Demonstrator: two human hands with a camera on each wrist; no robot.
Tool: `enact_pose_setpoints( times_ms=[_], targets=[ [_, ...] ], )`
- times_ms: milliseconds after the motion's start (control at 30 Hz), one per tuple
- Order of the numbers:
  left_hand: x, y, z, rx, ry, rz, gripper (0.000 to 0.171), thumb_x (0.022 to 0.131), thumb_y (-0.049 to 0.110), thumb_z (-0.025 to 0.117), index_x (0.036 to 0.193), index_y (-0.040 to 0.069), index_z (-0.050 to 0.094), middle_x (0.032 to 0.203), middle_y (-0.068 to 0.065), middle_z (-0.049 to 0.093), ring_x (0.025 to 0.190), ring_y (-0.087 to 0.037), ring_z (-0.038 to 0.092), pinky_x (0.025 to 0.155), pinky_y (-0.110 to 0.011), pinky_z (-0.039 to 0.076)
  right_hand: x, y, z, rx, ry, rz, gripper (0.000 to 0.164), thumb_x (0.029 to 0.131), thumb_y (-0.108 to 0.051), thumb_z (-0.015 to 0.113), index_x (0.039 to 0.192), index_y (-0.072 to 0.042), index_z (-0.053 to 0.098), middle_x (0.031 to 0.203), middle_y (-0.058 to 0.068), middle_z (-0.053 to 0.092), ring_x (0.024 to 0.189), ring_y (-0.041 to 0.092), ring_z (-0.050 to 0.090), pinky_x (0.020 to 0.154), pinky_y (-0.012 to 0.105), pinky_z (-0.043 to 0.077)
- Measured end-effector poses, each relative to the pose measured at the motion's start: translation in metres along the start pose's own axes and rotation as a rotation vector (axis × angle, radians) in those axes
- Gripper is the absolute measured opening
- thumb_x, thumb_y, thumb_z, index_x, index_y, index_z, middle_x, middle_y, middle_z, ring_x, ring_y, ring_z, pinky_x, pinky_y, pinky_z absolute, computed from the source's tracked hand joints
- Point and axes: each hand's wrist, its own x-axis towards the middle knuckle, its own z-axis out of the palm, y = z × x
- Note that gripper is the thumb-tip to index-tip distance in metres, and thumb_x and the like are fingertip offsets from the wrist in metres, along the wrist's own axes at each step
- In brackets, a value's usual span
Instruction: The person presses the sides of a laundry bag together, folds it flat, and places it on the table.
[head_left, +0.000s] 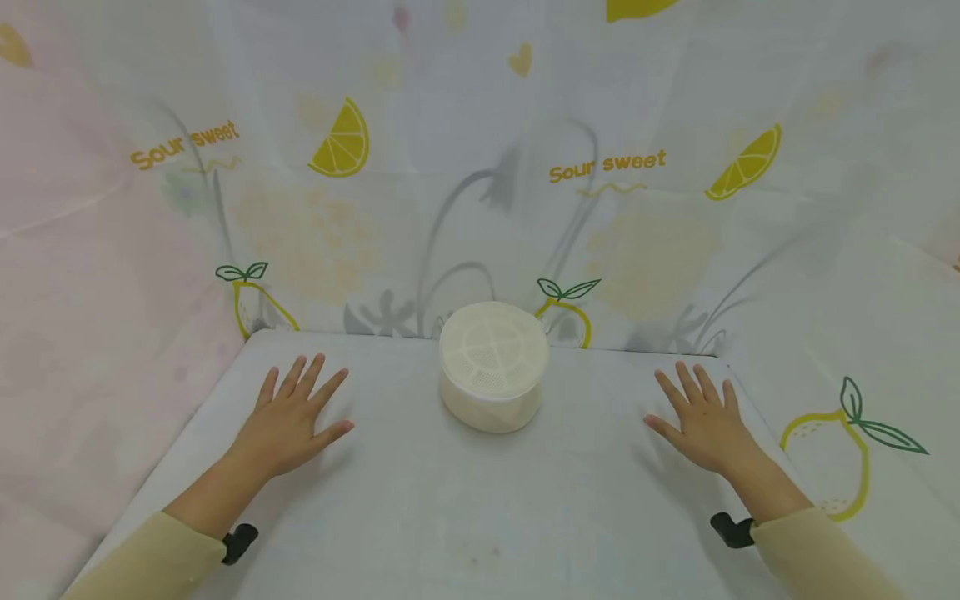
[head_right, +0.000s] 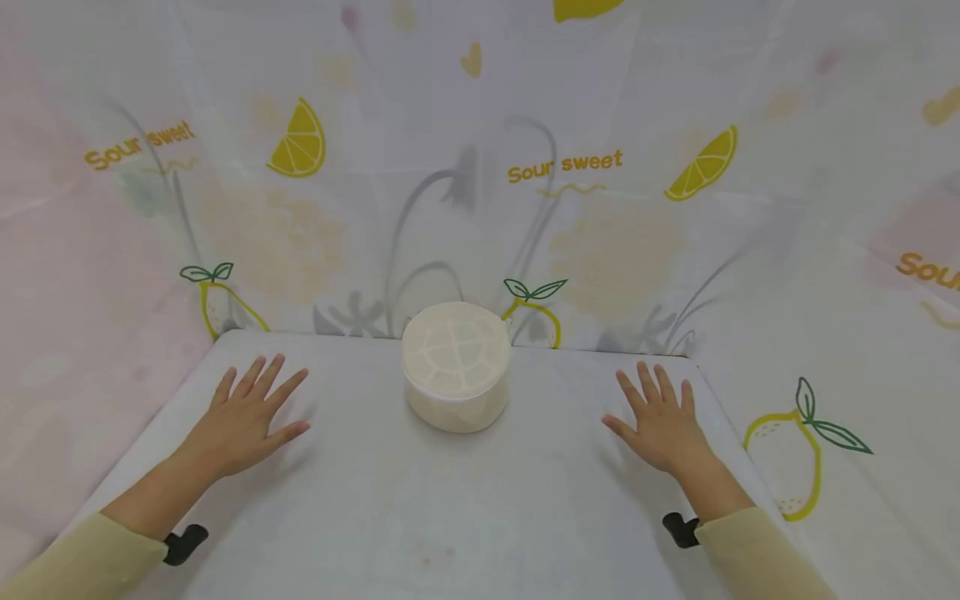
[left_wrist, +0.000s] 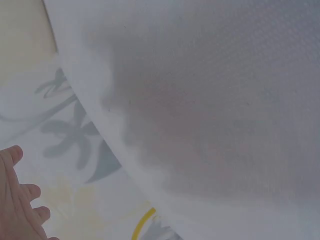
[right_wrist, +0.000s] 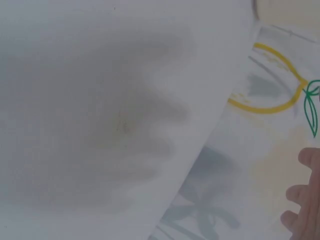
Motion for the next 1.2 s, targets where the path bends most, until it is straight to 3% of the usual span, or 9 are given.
enact_pose_setpoints(
  times_ms=[467,900,1200],
  targets=[
    [0.003,0.014,0.004,-0.025,0.018,-0.003,0.082,0.096,0.068,0.046,0.158,0.017,0.03,0.164,-0.024,0.016,0.151,-0.042,0.006,0.116,-0.065,0.0,0.003,-0.011,0.007,0.028,0.049,-0.016,0.08,0.101,-0.059,0.046,0.158,-0.007,0.026,0.161,0.03,0.016,0.147,0.052,0.007,0.11,0.075,0.001],
    [0.014,0.03,0.009,-0.084,0.063,-0.004,0.081,0.097,0.066,0.046,0.158,0.016,0.029,0.165,-0.023,0.013,0.151,-0.043,0.007,0.116,-0.065,0.001,0.011,-0.026,0.012,0.129,0.104,-0.021,0.077,0.102,-0.055,0.047,0.158,-0.006,0.025,0.161,0.032,0.014,0.149,0.05,0.003,0.11,0.074,0.002],
    [0.019,0.043,0.011,-0.142,0.123,0.006,0.078,0.098,0.061,0.05,0.157,0.015,0.032,0.163,-0.021,0.02,0.151,-0.041,0.012,0.116,-0.064,0.006,0.017,-0.039,0.02,0.198,0.245,-0.068,0.07,0.103,-0.045,0.052,0.153,0.0,0.033,0.156,0.034,0.024,0.144,0.055,0.015,0.107,0.075,0.013]
  ],
)
